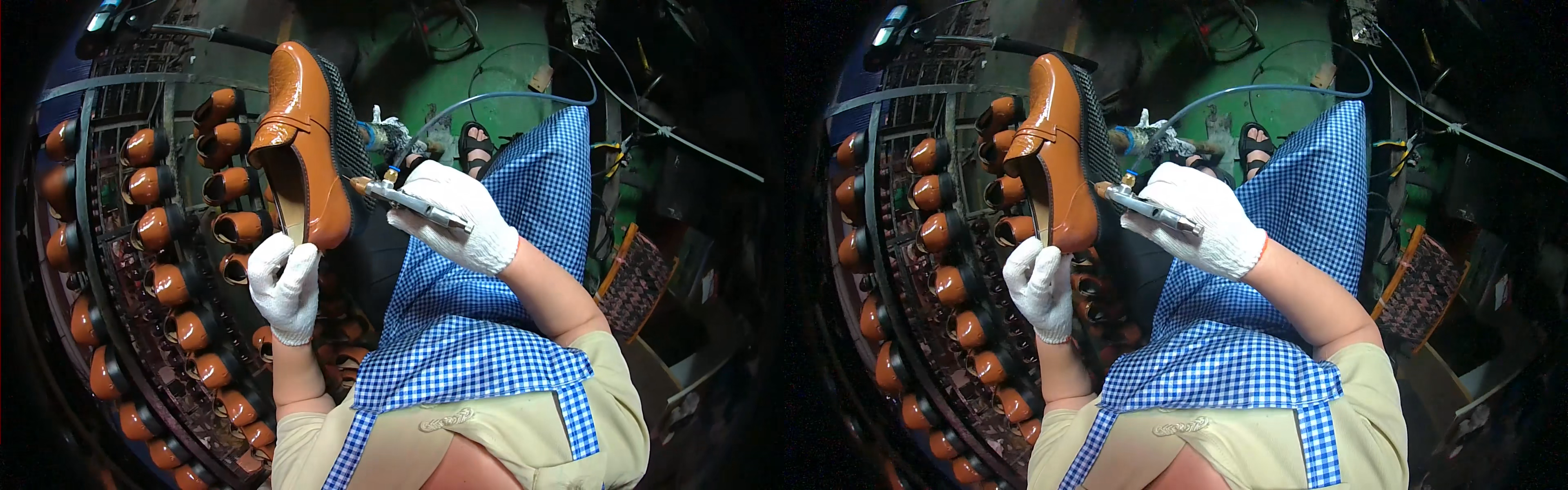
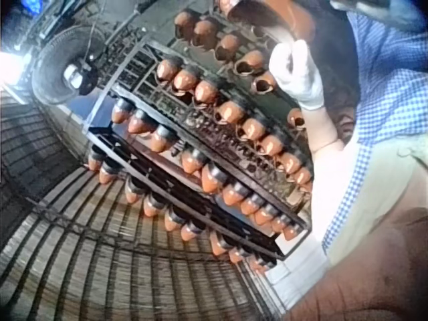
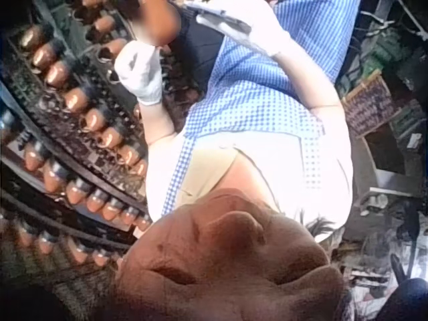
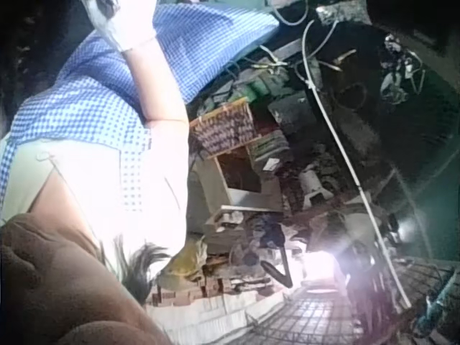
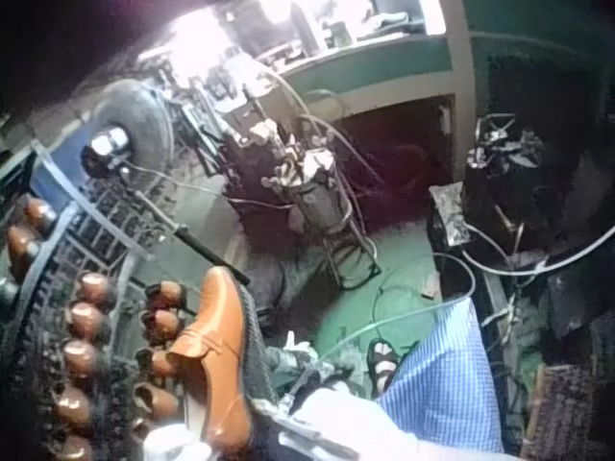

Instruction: The person sits and uses a spray gun to apply a glossy finish to brown leather shoes. They pick up each shoe from a rotating rack, spray the exterior surfaces, and return the shoe to the rack, repeating this process for multiple units.

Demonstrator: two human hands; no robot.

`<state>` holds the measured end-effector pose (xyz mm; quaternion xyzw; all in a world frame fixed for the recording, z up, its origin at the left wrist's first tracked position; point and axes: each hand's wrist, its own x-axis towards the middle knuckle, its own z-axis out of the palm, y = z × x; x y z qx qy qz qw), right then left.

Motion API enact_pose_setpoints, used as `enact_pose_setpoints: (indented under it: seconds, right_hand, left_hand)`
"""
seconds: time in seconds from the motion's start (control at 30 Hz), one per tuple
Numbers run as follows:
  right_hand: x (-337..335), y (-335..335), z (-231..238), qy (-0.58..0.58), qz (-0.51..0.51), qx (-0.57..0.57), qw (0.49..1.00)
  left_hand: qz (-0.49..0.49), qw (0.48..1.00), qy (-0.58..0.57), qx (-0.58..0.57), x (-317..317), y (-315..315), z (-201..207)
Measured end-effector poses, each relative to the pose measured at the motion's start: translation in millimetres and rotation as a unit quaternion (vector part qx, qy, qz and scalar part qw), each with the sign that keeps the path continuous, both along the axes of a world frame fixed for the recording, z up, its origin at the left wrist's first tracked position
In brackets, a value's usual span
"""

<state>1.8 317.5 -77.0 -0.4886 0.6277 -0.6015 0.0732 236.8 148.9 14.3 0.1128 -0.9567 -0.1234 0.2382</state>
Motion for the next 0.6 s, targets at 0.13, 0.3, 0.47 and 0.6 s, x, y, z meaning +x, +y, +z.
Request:
enact_pose_setpoints:
  seconds: [0.13, 0.3, 0.47, 0.6]
  right_hand:
    - [3, -7, -4, -0.001, -0.004, -0.013, 1.000]
    - [1, -4, 1, -0.015, 0.017, 0.020, 1.000]
    - [-3, 14, 9, -0.035, 0.041, 0.054, 0.997]
    - [-4, 31, 23, -0.057, 0.059, 0.080, 0.993]
  left_hand:
    - [-0.026, 0.995, -0.009, -0.092, -10, 2, 9]
    - [-0.041, 0.994, -0.017, -0.099, -16, -2, 21]
    - [-0.085, 0.989, -0.058, -0.109, -35, -4, 42]
    - [-0.120, 0.982, -0.120, -0.081, -54, -4, 60]
